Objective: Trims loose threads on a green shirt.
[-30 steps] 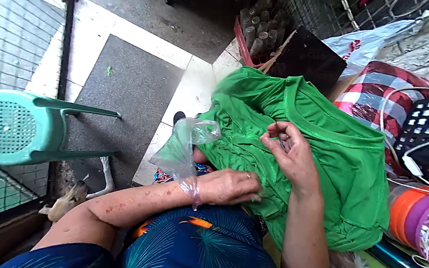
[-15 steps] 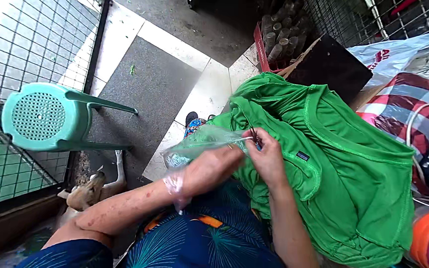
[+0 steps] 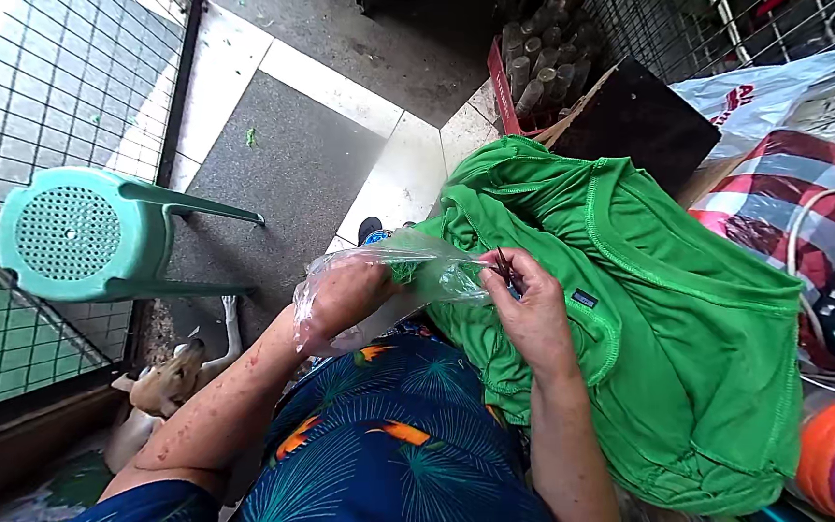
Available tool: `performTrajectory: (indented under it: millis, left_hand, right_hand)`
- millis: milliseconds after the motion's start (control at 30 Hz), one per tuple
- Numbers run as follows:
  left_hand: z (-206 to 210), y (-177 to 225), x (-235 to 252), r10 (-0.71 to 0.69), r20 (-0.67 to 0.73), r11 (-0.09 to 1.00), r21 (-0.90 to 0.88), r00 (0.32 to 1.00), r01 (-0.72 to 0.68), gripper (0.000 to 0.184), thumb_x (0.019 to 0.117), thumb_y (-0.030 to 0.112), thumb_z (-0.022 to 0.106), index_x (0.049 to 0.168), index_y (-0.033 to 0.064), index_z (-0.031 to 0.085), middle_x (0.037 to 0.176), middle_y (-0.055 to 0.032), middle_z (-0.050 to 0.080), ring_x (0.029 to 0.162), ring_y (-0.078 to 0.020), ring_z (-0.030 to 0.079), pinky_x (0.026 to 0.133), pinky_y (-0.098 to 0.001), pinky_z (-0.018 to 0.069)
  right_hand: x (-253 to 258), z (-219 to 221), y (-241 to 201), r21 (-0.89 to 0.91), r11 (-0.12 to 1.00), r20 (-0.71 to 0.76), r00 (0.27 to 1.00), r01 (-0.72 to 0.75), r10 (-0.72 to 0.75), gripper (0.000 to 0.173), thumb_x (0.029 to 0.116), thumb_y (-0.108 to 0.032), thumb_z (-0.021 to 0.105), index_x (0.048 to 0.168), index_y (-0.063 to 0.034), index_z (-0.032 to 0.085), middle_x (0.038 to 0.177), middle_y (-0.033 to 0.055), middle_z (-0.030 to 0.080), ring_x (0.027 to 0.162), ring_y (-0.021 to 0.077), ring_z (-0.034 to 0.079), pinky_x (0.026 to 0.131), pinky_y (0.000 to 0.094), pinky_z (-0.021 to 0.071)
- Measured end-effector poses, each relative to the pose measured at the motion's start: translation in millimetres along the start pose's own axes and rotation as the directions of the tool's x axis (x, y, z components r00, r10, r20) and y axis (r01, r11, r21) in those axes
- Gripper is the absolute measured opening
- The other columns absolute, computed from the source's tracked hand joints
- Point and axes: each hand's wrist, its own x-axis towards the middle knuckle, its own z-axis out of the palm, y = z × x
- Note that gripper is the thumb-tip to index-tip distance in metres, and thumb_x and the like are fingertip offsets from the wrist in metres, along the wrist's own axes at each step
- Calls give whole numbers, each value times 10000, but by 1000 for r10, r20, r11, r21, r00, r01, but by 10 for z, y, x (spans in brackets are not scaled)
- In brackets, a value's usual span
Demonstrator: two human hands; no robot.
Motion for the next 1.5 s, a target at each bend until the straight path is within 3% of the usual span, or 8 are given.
performTrajectory:
  millis: [133,267,433,633,933,1200,1333,1500]
  left_hand:
    - [-36,83,-16,167,-111,976,-125,980,-180,125,924,60,725,1031,-3,726,979,-173,700,857,-323,698,786,-544,568]
    - [-34,193,79,350,-325,905,-125,878,-407,126,917,136,688,856,30,718,739,-70,656,656,-167,632,619,-352,530]
    - [312,457,509,365,-470,784,-311,804,-538,160,969,107,637,927,-10,738,870,-115,685,779,-162,658,750,-306,560]
    - [759,657,883,292,-499,820,-309,816,-483,125,920,95,728,960,-24,730,914,-184,675,834,-292,676,774,-420,566]
    - [593,486,869,67,-213,547,-810,975,-214,160,1053,105,520,1023,-32,598,839,-33,660,725,-53,662,729,-244,580]
    - [711,595,899,250,-551,747,-414,796,-520,109,967,62,658,991,-24,721,890,-149,693,776,-192,669,752,-324,559]
    - [419,513,674,266,-235,625,-696,935,-353,173,1054,153,528,1048,5,617,790,-50,624,637,-77,584,608,-239,508]
    - [191,502,270,596,173,657,-666,784,-352,210,1021,162,581,958,-12,683,758,5,640,637,9,569,608,-172,496]
  right_hand:
    - [-3,-392,-65,-126,991,-49,998,-50,45,358,1028,-162,618,1340,12,584,1150,167,675,1001,199,670,863,372,557]
    - [55,-655,44,-171,981,-87,993,-91,77,182,1036,-79,571,1189,8,613,959,69,681,819,58,644,750,238,531]
    - [65,-512,377,-267,948,27,982,-174,188,119,974,-7,653,1074,58,657,956,198,675,847,274,657,783,462,540]
    - [52,-440,374,-357,918,16,981,-173,191,189,947,-17,696,1117,57,660,1038,241,684,941,369,677,830,548,540]
    - [63,-449,377,-368,912,23,979,-181,203,172,951,-24,697,1096,61,660,1020,243,680,925,370,674,820,549,537]
    - [52,-448,365,-362,915,22,980,-178,200,158,947,-11,694,1084,63,664,1022,240,681,935,363,674,827,535,538]
    - [27,-460,392,-292,944,-15,988,-154,156,153,951,-19,691,1074,67,664,993,221,682,895,317,664,806,480,536]
    - [49,-444,423,-213,973,-49,996,-87,78,121,982,-73,666,1047,29,660,876,135,645,732,160,578,679,317,484]
